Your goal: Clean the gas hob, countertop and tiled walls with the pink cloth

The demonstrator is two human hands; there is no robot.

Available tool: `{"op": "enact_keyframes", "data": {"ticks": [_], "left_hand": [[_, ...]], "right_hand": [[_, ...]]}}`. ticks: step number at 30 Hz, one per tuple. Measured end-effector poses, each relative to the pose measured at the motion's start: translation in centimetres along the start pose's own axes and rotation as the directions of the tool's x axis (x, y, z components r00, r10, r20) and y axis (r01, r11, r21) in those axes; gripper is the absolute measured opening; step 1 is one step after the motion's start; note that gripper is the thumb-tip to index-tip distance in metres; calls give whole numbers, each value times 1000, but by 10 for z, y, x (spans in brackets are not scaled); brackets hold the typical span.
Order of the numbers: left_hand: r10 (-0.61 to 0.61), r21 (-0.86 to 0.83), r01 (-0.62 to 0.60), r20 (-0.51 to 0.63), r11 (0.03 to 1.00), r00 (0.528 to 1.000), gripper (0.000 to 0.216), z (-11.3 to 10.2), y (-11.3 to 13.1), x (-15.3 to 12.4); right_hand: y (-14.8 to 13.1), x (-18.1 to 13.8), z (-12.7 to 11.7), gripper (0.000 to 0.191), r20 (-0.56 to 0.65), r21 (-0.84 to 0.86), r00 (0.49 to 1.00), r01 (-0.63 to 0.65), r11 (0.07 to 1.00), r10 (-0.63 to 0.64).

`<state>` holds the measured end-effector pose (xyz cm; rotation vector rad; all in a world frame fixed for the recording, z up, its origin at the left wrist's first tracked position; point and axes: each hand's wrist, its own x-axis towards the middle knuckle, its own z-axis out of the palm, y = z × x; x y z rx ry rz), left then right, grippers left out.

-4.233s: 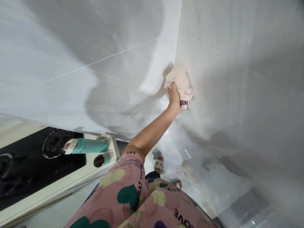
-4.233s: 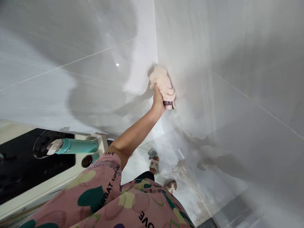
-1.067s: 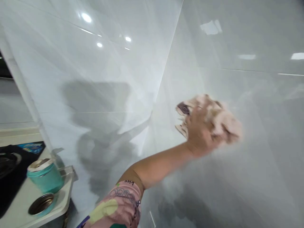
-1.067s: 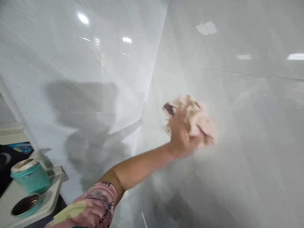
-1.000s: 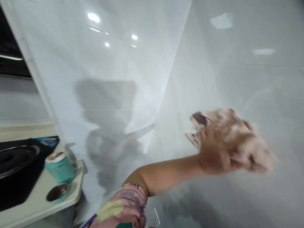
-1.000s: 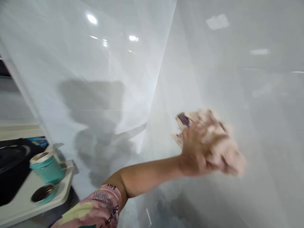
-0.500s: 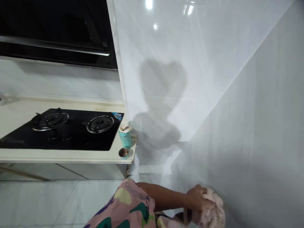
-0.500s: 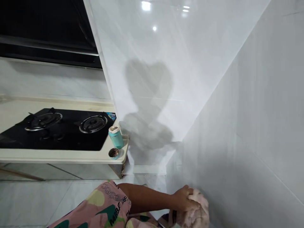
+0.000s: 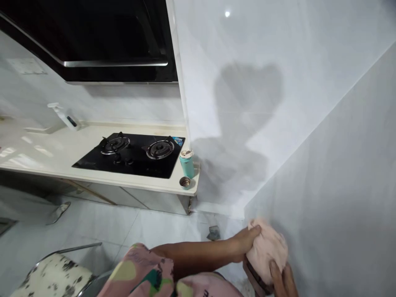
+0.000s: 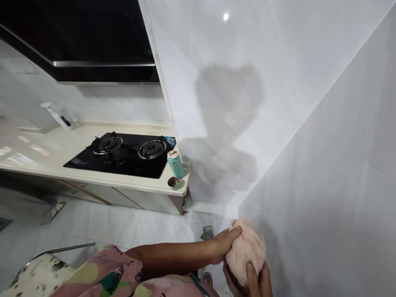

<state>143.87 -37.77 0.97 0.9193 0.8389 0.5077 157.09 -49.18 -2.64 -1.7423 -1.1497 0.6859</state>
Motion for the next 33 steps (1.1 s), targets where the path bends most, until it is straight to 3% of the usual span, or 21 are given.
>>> {"op": "enact_keyframes", "data": {"ticks": [3, 6, 9, 12, 15, 20, 22, 25, 28, 33], "left_hand": [[99, 41, -93, -201, 995, 975, 93, -20, -2, -37], [164, 111, -136, -299, 984, 940, 76, -41, -2, -75], [300, 305, -201, -325, 931, 897, 62, -56, 7, -104], [486, 645, -191, -315, 739, 815, 54, -64, 23, -121], [557, 736, -197, -282, 648, 781, 48, -69, 40, -134], [463, 596, -233, -267, 768, 845, 43, -80, 53, -165], [431, 482, -262, -283, 836, 857, 44, -89, 53, -180], [331, 101, -315, -321, 944, 888, 45, -107, 50, -206], [271, -278, -374, -346, 885, 898, 44, -133, 49, -237], [351, -504, -479, -331, 719, 876, 38, -197, 47, -310]], "right_hand": [[-5, -4, 9, 63, 62, 40, 994, -95, 995, 93], [-28, -3, 10, 61, 168, 114, 984, -81, 990, 61], [-50, 3, 8, 61, 202, 158, 979, -55, 986, 22], [-56, 5, 9, 59, 208, 206, 978, -62, 977, 18], [-49, -1, 17, 55, 219, 265, 976, -47, 963, -12], [-39, -16, 49, 46, 321, 282, 945, -31, 959, -64], [-42, -24, 65, 40, 438, 283, 892, -14, 959, -116], [-53, -41, 93, 35, 604, 319, 779, -39, 947, -171], [-74, -60, 126, 37, 659, 356, 726, -73, 932, -195], [-124, -81, 186, 43, 725, 372, 660, -131, 919, -199]]}}
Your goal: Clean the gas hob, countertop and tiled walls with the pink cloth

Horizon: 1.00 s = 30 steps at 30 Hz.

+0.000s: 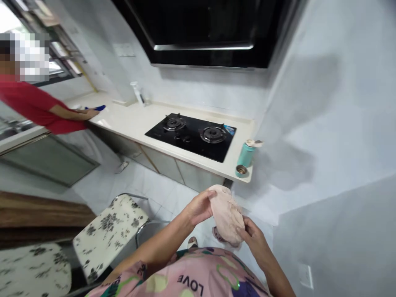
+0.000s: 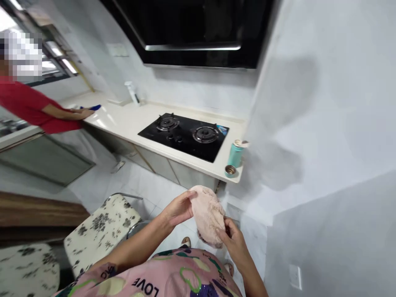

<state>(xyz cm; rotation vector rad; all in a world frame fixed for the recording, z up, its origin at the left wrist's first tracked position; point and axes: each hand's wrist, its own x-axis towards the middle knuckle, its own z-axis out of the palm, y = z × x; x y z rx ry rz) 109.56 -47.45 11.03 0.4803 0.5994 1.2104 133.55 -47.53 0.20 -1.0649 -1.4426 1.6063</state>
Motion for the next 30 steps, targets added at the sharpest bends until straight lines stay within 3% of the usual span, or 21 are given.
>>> {"op": "enact_keyframes", "data": {"ticks": [4, 6, 8, 11, 15, 19, 21, 23, 25, 28, 30], "left_hand": [[-14, -126, 17, 24, 992, 1000, 67, -64, 32, -49], [-75, -148, 76, 14, 986, 997, 87, -93, 31, -72], [-133, -134, 133, 12, 982, 991, 102, -115, 23, -90], [-67, 89, 75, -94, 993, 993, 101, -136, 21, -104], [194, 487, -23, -304, 873, 933, 73, -160, 57, -121], [318, 618, -46, -338, 785, 886, 50, -171, 107, -146], [399, 760, -16, -324, 650, 858, 44, -167, 124, -159], [457, 887, 26, -262, 460, 850, 43, -160, 137, -169], [461, 942, 30, -191, 334, 866, 45, -154, 148, -174], [492, 962, 27, -164, 273, 855, 47, -149, 169, -175], [515, 967, 27, -160, 255, 842, 48, -146, 189, -170]], "right_hand": [[-25, 33, 55, 35, -18, -82, 986, 165, 983, -167], [-37, 43, 84, 26, 22, -160, 960, 279, 947, -279], [-44, 50, 113, 18, 144, -253, 931, 361, 897, -335], [-45, 60, 148, 11, 312, -366, 904, 398, 841, -292], [-31, 75, 171, 20, 319, -423, 926, 329, 844, -201], [-20, 89, 172, 28, 383, -482, 923, 168, 860, 34], [-20, 98, 172, 33, 422, -495, 897, 104, 863, 134], [-23, 112, 175, 42, 422, -494, 894, 88, 865, 150], [-26, 131, 183, 51, 396, -489, 909, 90, 868, 129], [-26, 166, 203, 64, 390, -432, 911, 50, 901, 137], [-23, 188, 222, 76, 430, -379, 884, -7, 925, 182]]}}
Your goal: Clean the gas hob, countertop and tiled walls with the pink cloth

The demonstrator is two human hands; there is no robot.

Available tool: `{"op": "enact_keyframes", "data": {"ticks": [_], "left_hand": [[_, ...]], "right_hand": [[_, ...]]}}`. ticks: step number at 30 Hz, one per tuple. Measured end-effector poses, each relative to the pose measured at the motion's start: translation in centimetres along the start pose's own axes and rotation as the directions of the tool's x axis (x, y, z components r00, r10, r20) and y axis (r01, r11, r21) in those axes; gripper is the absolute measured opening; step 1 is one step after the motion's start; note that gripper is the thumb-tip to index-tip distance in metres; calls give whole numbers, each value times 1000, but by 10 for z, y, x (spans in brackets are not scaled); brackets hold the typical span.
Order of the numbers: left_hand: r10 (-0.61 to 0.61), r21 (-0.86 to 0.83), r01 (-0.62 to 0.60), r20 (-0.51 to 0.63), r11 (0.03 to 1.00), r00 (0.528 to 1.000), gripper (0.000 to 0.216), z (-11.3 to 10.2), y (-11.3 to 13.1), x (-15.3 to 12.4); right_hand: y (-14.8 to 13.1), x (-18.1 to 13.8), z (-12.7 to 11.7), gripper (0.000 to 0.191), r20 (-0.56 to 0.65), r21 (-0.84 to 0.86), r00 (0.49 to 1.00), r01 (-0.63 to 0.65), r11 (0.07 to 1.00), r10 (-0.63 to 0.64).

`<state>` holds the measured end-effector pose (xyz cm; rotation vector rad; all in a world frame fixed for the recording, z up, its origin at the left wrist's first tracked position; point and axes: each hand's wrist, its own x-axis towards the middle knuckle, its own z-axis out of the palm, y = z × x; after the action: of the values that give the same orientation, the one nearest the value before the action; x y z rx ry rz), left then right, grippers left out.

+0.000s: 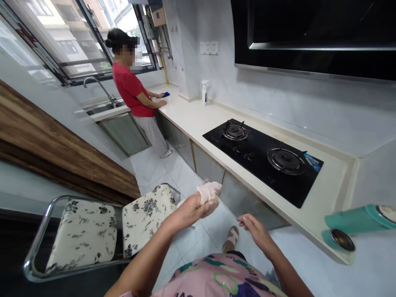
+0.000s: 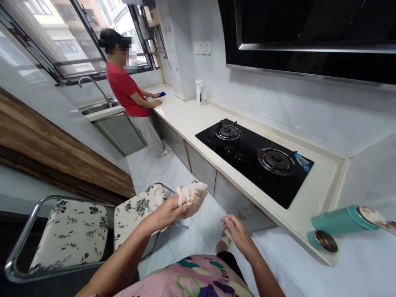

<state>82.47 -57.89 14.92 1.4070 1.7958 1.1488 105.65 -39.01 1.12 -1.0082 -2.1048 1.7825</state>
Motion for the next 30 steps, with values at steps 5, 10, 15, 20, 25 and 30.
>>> {"op": "enact_keyframes", "data": {"ticks": [5, 10, 15, 20, 25, 30], "left_hand": [[-27, -157, 29, 16, 987, 1000, 53, -18, 22, 53], [-143, -199, 143, 14, 969, 990, 62, -22, 23, 116], [-244, -172, 222, -118, 960, 963, 57, -28, 8, 160], [-341, -304, 299, -97, 905, 935, 61, -29, -8, 184], [-340, -285, 302, -95, 910, 936, 60, -51, -24, 209], [-278, -326, 299, 111, 897, 954, 58, -85, -48, 247]], "right_hand": [[-17, 56, 16, 83, 272, 167, 962, -41, 985, -6], [-38, 90, -15, 82, 333, 512, 943, -178, 840, -3], [-34, 122, -77, 73, 297, 568, 954, -152, 809, -30], [-43, 161, -98, 65, 284, 379, 959, -98, 920, -15], [-77, 196, -112, 43, 32, 128, 998, 41, 991, -46], [-106, 207, -123, 44, -219, 225, 975, 96, 970, -46]]}}
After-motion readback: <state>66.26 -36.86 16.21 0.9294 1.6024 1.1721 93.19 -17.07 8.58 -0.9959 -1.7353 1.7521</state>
